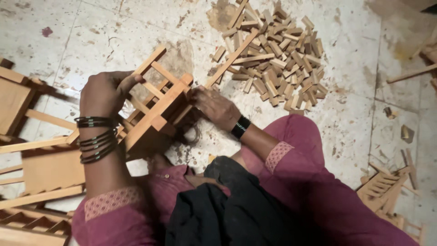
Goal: The person sits on the workshop floor and assembles small wooden chairs, fitting slats and rails into the chair frames by hand. They pick loose wooden parts from a pile on the floor, align each piece with the frame, press it into place, and turn the chair over to work on other sides.
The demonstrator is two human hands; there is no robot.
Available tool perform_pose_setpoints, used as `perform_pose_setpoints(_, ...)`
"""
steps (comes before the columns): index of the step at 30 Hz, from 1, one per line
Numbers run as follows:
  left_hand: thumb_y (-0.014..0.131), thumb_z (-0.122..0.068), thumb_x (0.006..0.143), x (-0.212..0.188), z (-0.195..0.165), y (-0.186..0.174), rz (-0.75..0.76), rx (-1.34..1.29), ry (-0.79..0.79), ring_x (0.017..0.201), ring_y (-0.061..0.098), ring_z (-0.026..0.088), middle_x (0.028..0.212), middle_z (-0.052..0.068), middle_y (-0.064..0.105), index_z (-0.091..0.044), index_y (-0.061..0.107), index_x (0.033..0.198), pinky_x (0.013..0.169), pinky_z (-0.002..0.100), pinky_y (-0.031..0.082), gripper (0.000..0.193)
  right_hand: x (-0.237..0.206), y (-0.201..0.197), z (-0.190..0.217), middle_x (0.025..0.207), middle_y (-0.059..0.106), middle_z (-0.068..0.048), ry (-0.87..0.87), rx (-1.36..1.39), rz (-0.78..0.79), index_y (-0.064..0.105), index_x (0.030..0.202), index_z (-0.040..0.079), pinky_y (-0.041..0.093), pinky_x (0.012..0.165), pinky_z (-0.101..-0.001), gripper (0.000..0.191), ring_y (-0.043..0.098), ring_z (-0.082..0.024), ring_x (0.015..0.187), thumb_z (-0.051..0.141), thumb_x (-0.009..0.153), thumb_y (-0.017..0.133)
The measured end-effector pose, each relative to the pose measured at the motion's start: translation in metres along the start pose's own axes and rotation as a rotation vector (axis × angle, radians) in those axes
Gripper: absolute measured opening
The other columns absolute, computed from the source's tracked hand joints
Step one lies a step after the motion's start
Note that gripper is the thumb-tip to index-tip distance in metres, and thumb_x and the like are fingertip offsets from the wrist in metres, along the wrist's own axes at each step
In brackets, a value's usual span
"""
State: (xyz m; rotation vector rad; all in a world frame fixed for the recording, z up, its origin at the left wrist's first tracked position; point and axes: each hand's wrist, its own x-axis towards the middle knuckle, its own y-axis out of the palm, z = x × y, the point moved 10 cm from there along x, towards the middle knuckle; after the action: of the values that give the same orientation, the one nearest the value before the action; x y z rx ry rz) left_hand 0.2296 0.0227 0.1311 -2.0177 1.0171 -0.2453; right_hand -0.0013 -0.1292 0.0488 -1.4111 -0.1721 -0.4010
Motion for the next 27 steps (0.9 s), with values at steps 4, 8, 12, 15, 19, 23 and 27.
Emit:
perform_pose_setpoints(4,0.063,-0.057,0.097,-0.004,0.001,-0.001,-0.006,0.019,-0.014,0.071,0.07,0.026,0.072,0.007,0.072,-0.029,0.081,0.111,0.065,0.041,0.05,0.036,-0.002,-0.003,-0.139,0.141,0.059,-0.013,0.627,-0.104,0.476,0.049,0.151,0.012,0.044,0.118,-0.037,0.039,0.055,-0.028,0.131,0.009,0.113,0.044)
perform_pose_setpoints(8,0.064,-0.06,0.097,-0.001,0.0,-0.001,-0.011,0.063,-0.049,0.072,0.069,0.028,0.073,0.008,0.072,-0.029,0.081,0.113,0.065,0.042,0.051,0.039,0.021,-0.025,-0.158,0.149,0.052,-0.014,0.516,-0.313,0.39,0.043,0.151,0.01,0.039,0.113,-0.0427,0.053,0.049,-0.029,0.138,0.004,0.098,0.045)
perform_pose_setpoints(12,0.062,-0.061,0.096,0.004,0.001,-0.001,0.005,0.048,-0.07,0.074,0.07,0.026,0.073,0.006,0.073,-0.029,0.08,0.113,0.065,0.041,0.051,0.04,0.02,-0.013,-0.019,0.137,0.059,-0.015,-0.03,-0.381,0.112,0.046,0.142,0.002,0.045,0.114,-0.0384,0.044,0.059,-0.025,0.128,0.001,0.098,0.04)
perform_pose_setpoints(15,0.062,-0.06,0.096,0.001,0.005,0.0,0.017,0.035,-0.105,0.073,0.071,0.026,0.072,0.008,0.073,-0.03,0.078,0.118,0.066,0.041,0.051,0.04,0.007,0.009,-0.019,0.126,0.063,-0.015,0.231,-0.056,0.336,0.048,0.139,0.003,0.051,0.102,-0.0369,0.037,0.064,-0.022,0.098,0.007,0.104,0.037)
perform_pose_setpoints(19,0.065,-0.059,0.095,-0.004,-0.004,-0.002,-0.032,0.03,-0.009,0.072,0.07,0.029,0.078,0.007,0.073,-0.025,0.08,0.114,0.064,0.041,0.051,0.041,0.005,-0.033,-0.147,0.117,0.064,-0.016,0.794,-0.018,0.248,0.048,0.146,0.009,0.059,0.081,-0.0386,0.05,0.063,-0.024,0.088,-0.001,0.098,0.037)
perform_pose_setpoints(23,0.065,-0.059,0.094,-0.003,-0.009,-0.002,-0.004,0.027,0.006,0.07,0.07,0.029,0.07,0.009,0.072,-0.026,0.08,0.113,0.064,0.042,0.051,0.041,0.046,-0.094,-0.194,0.116,0.07,-0.018,0.424,-0.428,-0.201,0.058,0.143,0.01,0.058,0.084,-0.039,0.06,0.07,-0.029,0.097,-0.009,0.088,0.045)
perform_pose_setpoints(27,0.065,-0.06,0.094,-0.002,-0.01,-0.001,0.018,0.052,-0.019,0.069,0.069,0.03,0.069,0.01,0.071,-0.026,0.081,0.111,0.064,0.043,0.051,0.041,0.009,-0.073,-0.243,0.101,0.076,-0.014,0.881,0.281,-0.429,0.07,0.13,0.004,0.058,0.074,-0.0364,0.049,0.072,-0.024,0.085,-0.011,0.087,0.049)
